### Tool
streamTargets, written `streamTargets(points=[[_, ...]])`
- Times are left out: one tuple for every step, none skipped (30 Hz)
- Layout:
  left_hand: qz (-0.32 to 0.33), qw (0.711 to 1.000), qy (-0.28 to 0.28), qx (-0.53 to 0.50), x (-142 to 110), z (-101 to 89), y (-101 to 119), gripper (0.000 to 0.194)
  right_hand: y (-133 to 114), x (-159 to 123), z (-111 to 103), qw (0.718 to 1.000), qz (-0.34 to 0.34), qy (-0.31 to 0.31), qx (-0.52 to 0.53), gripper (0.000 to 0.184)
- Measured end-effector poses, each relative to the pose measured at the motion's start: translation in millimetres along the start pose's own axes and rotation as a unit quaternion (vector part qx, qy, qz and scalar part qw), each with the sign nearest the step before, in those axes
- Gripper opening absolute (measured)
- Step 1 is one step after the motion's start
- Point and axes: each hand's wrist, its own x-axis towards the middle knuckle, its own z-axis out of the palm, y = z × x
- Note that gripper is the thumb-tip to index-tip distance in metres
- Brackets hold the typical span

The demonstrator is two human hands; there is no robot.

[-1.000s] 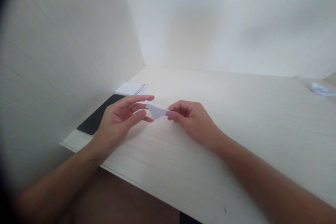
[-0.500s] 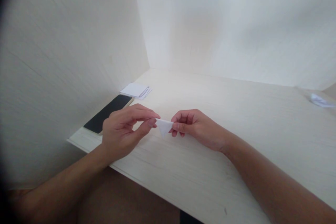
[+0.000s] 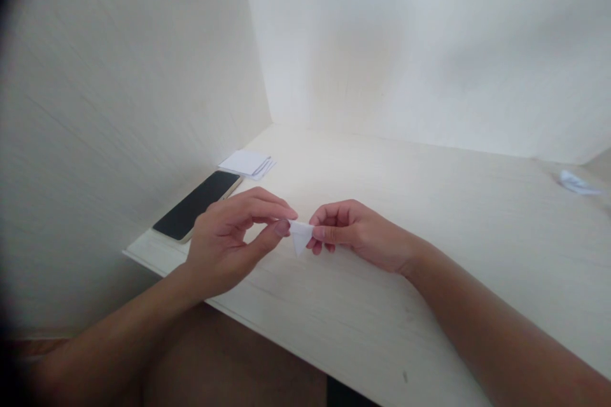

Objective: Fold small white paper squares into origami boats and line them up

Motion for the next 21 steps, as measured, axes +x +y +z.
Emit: streamTargets(points=[[-0.017,1.0,-0.002,-0.014,0,0.2,1,0.007,-1,-1,0,1.0,0.011,-0.008,0.015,0.025],[-0.035,0.999,-0.002,-0.034,0,0.9,3,0.006,-1,-2,1,0.999,0.024,-0.016,0.033,0.026],[-0.054,0.997,-0.003,-0.061,0,2.0,4,0.006,-1,-3,2,0.997,0.037,-0.026,0.055,0.026],[-0.074,0.993,-0.002,-0.089,0,3.4,6,0.007,-2,-3,2,0.995,0.051,-0.036,0.078,0.026],[-0.096,0.989,0.001,-0.114,0,5.0,8,0.008,-1,-4,3,0.992,0.062,-0.045,0.103,0.025],[-0.118,0.984,0.007,-0.134,0,6.6,9,0.009,-1,-4,4,0.988,0.069,-0.054,0.126,0.025],[-0.136,0.98,0.014,-0.148,1,8.2,11,0.01,-1,-4,6,0.985,0.074,-0.062,0.146,0.025],[-0.149,0.976,0.022,-0.157,1,9.6,12,0.01,0,-4,7,0.981,0.075,-0.07,0.164,0.025],[-0.156,0.974,0.031,-0.163,1,10.8,13,0.011,0,-3,8,0.978,0.072,-0.078,0.179,0.025],[-0.161,0.972,0.04,-0.168,2,11.9,13,0.011,0,-3,9,0.976,0.068,-0.085,0.19,0.024],[-0.163,0.971,0.048,-0.17,2,12.8,14,0.011,1,-3,9,0.974,0.064,-0.09,0.198,0.024],[-0.166,0.97,0.056,-0.168,2,13.5,14,0.012,1,-3,10,0.973,0.06,-0.092,0.202,0.023],[-0.17,0.97,0.064,-0.163,2,14.1,14,0.013,1,-3,10,0.973,0.058,-0.091,0.203,0.022],[-0.175,0.97,0.073,-0.155,3,14.6,14,0.014,1,-3,10,0.974,0.058,-0.088,0.203,0.021],[-0.18,0.969,0.081,-0.146,3,15.1,14,0.015,1,-3,10,0.974,0.059,-0.085,0.201,0.02],[-0.182,0.969,0.088,-0.141,3,15.6,14,0.015,1,-3,10,0.975,0.059,-0.083,0.199,0.02],[-0.184,0.968,0.094,-0.14,3,16.1,14,0.015,2,-3,10,0.975,0.061,-0.081,0.199,0.02],[-0.184,0.967,0.099,-0.142,4,16.7,14,0.015,2,-3,9,0.974,0.062,-0.081,0.2,0.02],[-0.184,0.966,0.104,-0.146,4,17.2,14,0.015,3,-3,9,0.974,0.063,-0.082,0.203,0.02],[-0.184,0.965,0.108,-0.15,4,17.7,14,0.015,3,-2,9,0.973,0.064,-0.083,0.206,0.02],[-0.185,0.965,0.111,-0.152,4,18.1,14,0.015,4,-2,8,0.972,0.065,-0.085,0.208,0.019]])
